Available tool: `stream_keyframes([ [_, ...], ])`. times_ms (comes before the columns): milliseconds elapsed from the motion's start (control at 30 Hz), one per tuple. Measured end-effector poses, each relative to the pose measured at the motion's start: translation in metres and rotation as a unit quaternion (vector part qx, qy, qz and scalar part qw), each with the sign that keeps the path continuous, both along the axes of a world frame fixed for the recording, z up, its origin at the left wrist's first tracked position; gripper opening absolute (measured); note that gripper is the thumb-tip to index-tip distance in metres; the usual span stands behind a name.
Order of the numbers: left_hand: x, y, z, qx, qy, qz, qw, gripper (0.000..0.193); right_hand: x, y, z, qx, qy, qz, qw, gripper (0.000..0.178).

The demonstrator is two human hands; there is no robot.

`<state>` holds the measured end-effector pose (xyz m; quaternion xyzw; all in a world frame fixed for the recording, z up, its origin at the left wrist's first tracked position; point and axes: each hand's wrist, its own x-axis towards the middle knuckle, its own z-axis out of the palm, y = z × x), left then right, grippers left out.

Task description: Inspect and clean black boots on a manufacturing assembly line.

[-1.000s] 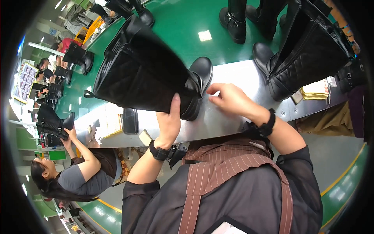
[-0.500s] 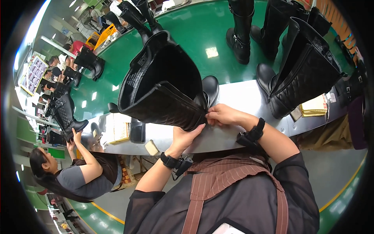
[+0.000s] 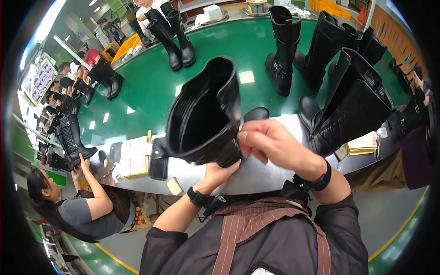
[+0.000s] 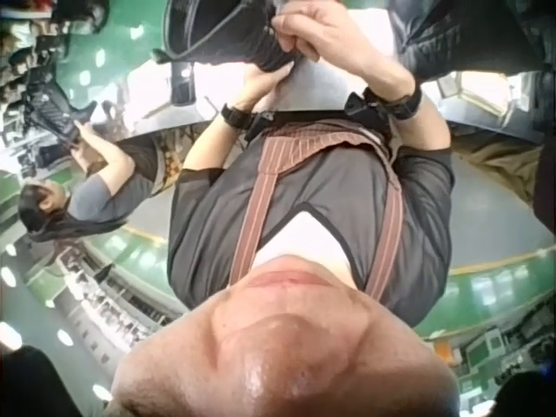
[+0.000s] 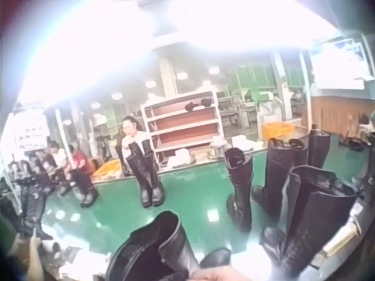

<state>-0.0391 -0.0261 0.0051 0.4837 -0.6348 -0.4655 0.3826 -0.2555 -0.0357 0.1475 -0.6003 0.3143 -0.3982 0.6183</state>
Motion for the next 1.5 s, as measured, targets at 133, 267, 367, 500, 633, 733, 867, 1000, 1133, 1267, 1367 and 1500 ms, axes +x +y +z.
stream_keyframes([
  [133,0.000,-0.005,-0.007,-0.014,0.039,-0.020,0.999,0.058,0.007,-0.003,0.011,0.028,0.060,-0.006,0.998,0.032],
  [267,0.002,-0.013,0.013,-0.004,0.018,-0.012,1.000,0.079,0.001,-0.013,-0.001,-0.037,0.119,-0.045,0.991,0.034],
  [367,0.006,-0.009,0.071,-0.331,-0.016,0.094,0.939,0.122,0.000,-0.017,-0.009,-0.031,0.078,-0.006,0.996,0.034],
  [500,0.016,-0.002,0.178,-0.601,-0.199,0.144,0.760,0.088,0.006,-0.021,-0.015,-0.054,0.082,-0.010,0.995,0.034],
  [633,-0.014,0.003,0.232,-0.488,-0.359,0.109,0.788,0.060,0.006,-0.023,-0.020,-0.069,0.099,-0.016,0.992,0.032],
  [733,-0.024,0.001,0.241,-0.453,-0.396,0.078,0.795,0.046,0.002,-0.022,-0.027,-0.050,0.095,-0.007,0.994,0.031],
  [867,-0.024,-0.008,0.235,-0.437,-0.347,-0.014,0.830,0.034,0.002,-0.020,-0.040,-0.043,0.145,-0.002,0.989,0.029],
  [1000,-0.031,-0.014,0.222,-0.528,-0.315,0.049,0.787,0.033,0.001,-0.014,-0.040,-0.001,0.121,0.002,0.993,0.028],
  [1133,-0.043,-0.006,0.211,-0.590,-0.366,0.100,0.713,0.035,-0.002,-0.013,-0.028,-0.014,0.038,-0.027,0.999,0.028],
  [1267,-0.043,0.000,0.207,-0.579,-0.403,0.143,0.695,0.036,0.003,-0.010,-0.026,0.012,-0.003,-0.027,1.000,0.028],
  [1367,-0.041,-0.003,0.199,-0.604,-0.377,0.199,0.673,0.032,0.003,-0.006,-0.027,0.023,-0.011,-0.031,0.999,0.027],
  [1500,-0.031,-0.016,0.178,-0.674,-0.175,0.264,0.667,0.060,0.001,-0.004,-0.028,0.010,-0.003,-0.026,1.000,0.028],
])
